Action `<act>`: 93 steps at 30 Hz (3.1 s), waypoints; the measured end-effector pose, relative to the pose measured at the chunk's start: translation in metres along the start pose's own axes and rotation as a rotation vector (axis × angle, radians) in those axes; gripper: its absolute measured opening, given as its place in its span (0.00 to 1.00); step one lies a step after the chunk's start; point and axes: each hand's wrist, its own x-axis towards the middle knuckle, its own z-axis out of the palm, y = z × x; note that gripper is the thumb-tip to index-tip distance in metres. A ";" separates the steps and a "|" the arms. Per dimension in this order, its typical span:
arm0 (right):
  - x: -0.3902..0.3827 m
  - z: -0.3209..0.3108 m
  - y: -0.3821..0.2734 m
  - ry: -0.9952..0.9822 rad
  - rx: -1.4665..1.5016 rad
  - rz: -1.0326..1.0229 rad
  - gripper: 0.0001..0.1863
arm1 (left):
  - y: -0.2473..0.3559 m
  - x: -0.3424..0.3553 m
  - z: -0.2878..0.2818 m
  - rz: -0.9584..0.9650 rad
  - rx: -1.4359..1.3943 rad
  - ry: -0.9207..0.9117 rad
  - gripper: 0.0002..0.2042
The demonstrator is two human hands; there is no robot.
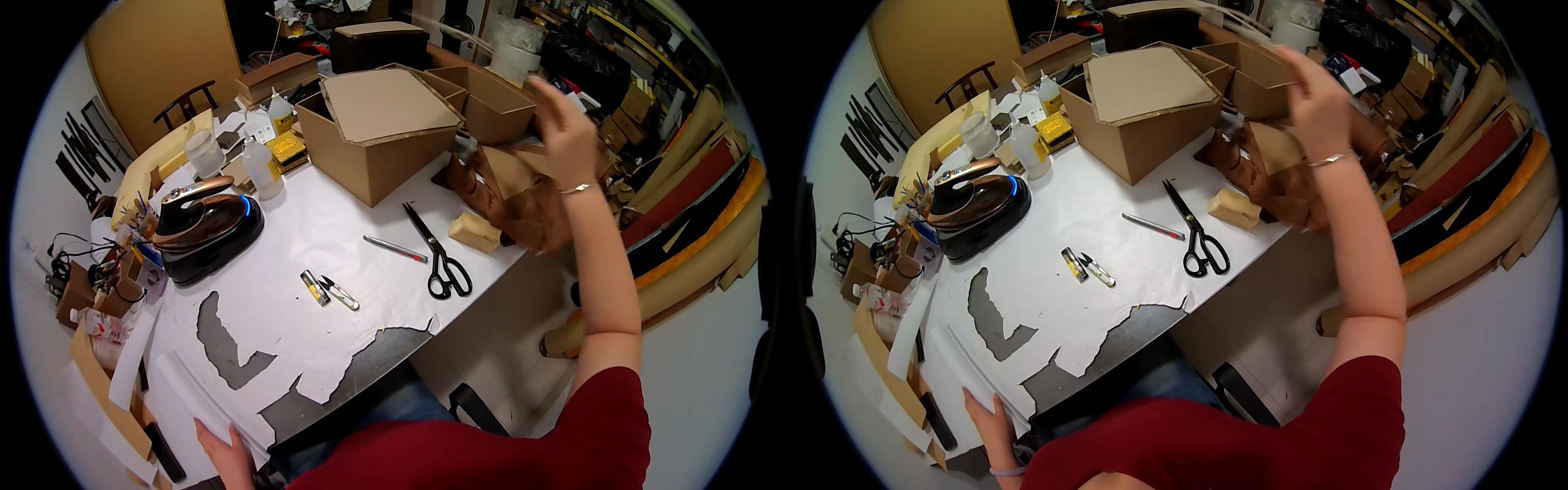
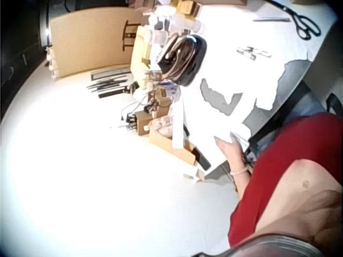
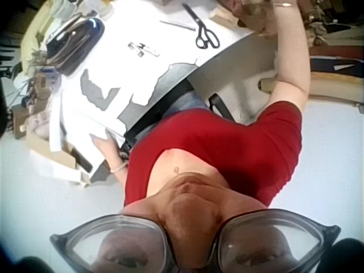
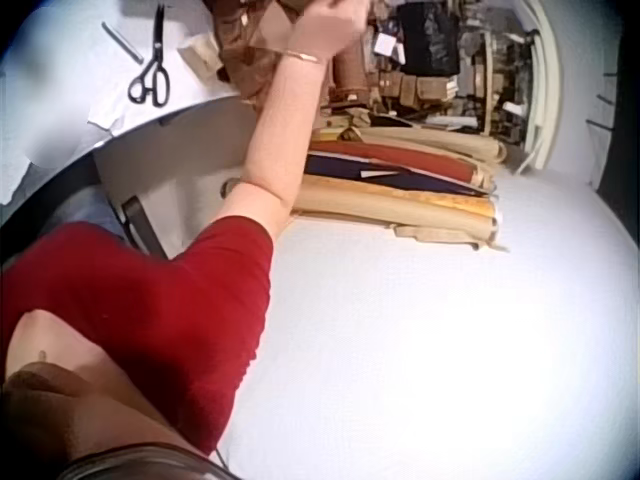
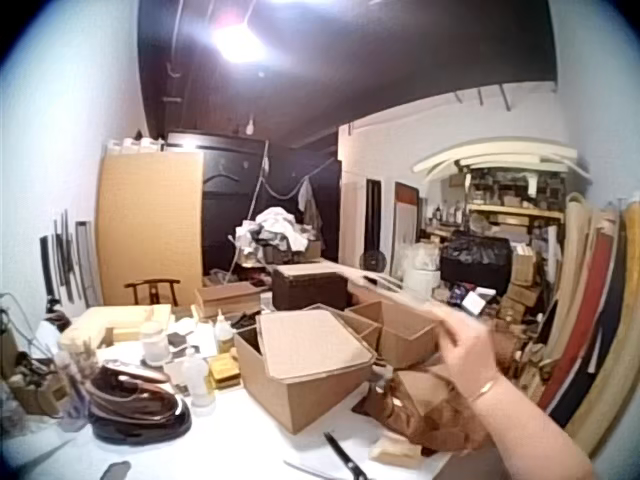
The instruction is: The person cuts a white sheet with scissors, then places a brown fabric piece on the table and trims its edges. They iron the brown fabric piece with a handheld iron, then adjust the camera strap before ironing again.
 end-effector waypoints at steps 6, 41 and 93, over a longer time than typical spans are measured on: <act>-0.032 0.113 0.000 -0.379 -0.098 -0.236 0.19 | 0.018 0.006 0.003 -0.013 0.009 -0.038 0.42; -0.047 -0.085 -0.129 0.159 0.396 0.277 0.17 | -0.010 0.005 -0.038 0.027 -0.138 -0.058 0.47; -0.227 0.111 -0.311 -0.845 0.365 0.486 0.11 | 0.062 0.068 -0.056 0.464 -0.323 -0.082 0.26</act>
